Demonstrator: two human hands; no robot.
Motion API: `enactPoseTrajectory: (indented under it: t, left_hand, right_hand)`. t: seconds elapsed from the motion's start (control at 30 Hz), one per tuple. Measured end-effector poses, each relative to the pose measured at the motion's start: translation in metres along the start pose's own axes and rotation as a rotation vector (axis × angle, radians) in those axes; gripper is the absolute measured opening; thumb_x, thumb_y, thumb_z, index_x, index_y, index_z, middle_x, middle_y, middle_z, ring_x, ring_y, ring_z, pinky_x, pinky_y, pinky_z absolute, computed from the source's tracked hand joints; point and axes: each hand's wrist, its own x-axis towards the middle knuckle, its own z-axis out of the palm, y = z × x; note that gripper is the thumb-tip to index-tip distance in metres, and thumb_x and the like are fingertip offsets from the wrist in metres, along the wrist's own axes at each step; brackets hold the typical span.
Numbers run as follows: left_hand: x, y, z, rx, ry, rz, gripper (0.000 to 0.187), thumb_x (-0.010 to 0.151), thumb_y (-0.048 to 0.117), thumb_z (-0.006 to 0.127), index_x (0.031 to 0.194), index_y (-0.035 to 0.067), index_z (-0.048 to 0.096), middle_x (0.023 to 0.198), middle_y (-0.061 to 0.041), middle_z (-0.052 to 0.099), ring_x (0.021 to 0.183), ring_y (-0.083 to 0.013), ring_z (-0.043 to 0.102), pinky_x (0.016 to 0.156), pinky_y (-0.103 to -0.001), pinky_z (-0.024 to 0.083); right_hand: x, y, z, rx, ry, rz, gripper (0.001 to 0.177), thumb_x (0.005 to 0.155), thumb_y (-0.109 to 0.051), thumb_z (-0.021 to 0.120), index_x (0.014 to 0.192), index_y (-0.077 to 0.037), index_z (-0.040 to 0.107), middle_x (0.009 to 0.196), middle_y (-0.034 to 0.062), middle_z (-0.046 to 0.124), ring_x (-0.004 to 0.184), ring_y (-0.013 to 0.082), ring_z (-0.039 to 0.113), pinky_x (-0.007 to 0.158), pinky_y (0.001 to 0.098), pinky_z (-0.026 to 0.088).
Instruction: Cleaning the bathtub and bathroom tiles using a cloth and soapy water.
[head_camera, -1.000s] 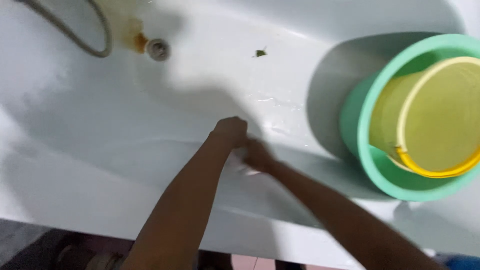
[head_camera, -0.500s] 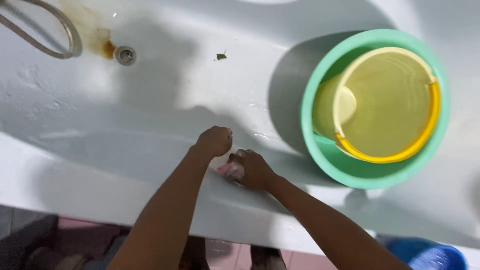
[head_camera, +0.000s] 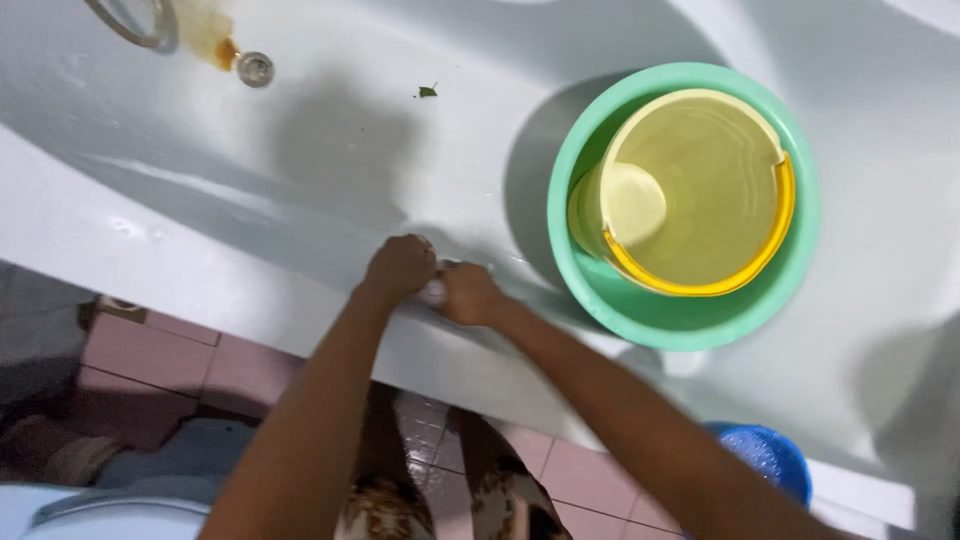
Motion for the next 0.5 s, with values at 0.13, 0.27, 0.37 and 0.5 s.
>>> enactPoseTrajectory:
  t: [0.13, 0.27, 0.37, 0.5]
  left_hand:
    - [-0.02, 0.033, -0.007, 0.005, -0.081, -0.052, 0.042, 0.103, 0.028, 0.043, 0.103, -0.001, 0.073, 0.111, -0.021, 0.074, 0.098, -0.0368, 0.072, 0.096, -0.048, 0.055]
    - [-0.012, 0.048, 0.03, -0.099, -0.075, -0.073, 0.037, 0.097, 0.026, 0.048, 0.104, 0.0, 0.073, 0.108, -0.023, 0.072, 0.098, -0.0393, 0.07, 0.093, -0.05, 0.054]
    - [0.029, 0.014, 0.069, 0.009, -0.001, 0.007, 0.034, 0.095, 0.026, 0.051, 0.102, 0.002, 0.074, 0.105, -0.023, 0.073, 0.097, -0.0403, 0.07, 0.091, -0.05, 0.055]
    - [0.027, 0.014, 0.082, 0.166, 0.094, 0.088, 0.032, 0.094, 0.026, 0.054, 0.094, 0.004, 0.077, 0.099, -0.02, 0.075, 0.094, -0.0381, 0.072, 0.09, -0.05, 0.056]
  right_hand:
    - [-0.074, 0.041, -0.024, 0.241, 0.094, -0.254, 0.039, 0.086, -0.041, 0.073, 0.118, -0.019, 0.073, 0.123, 0.0116, 0.07, 0.113, 0.0328, 0.066, 0.098, 0.0489, 0.052]
    - [-0.106, 0.051, -0.027, 0.484, 0.34, -0.359, 0.047, 0.083, -0.033, 0.073, 0.127, -0.017, 0.065, 0.125, 0.0147, 0.067, 0.11, 0.0347, 0.067, 0.096, 0.049, 0.054]
    - [-0.073, 0.046, -0.02, 0.448, 0.322, -0.065, 0.046, 0.087, -0.033, 0.071, 0.129, -0.019, 0.061, 0.12, 0.0177, 0.064, 0.101, 0.0365, 0.067, 0.09, 0.0483, 0.055]
    - [-0.066, 0.03, 0.007, 0.281, 0.343, 0.119, 0.039, 0.085, -0.033, 0.075, 0.12, -0.019, 0.068, 0.114, 0.0216, 0.065, 0.103, 0.0418, 0.065, 0.091, 0.0508, 0.053]
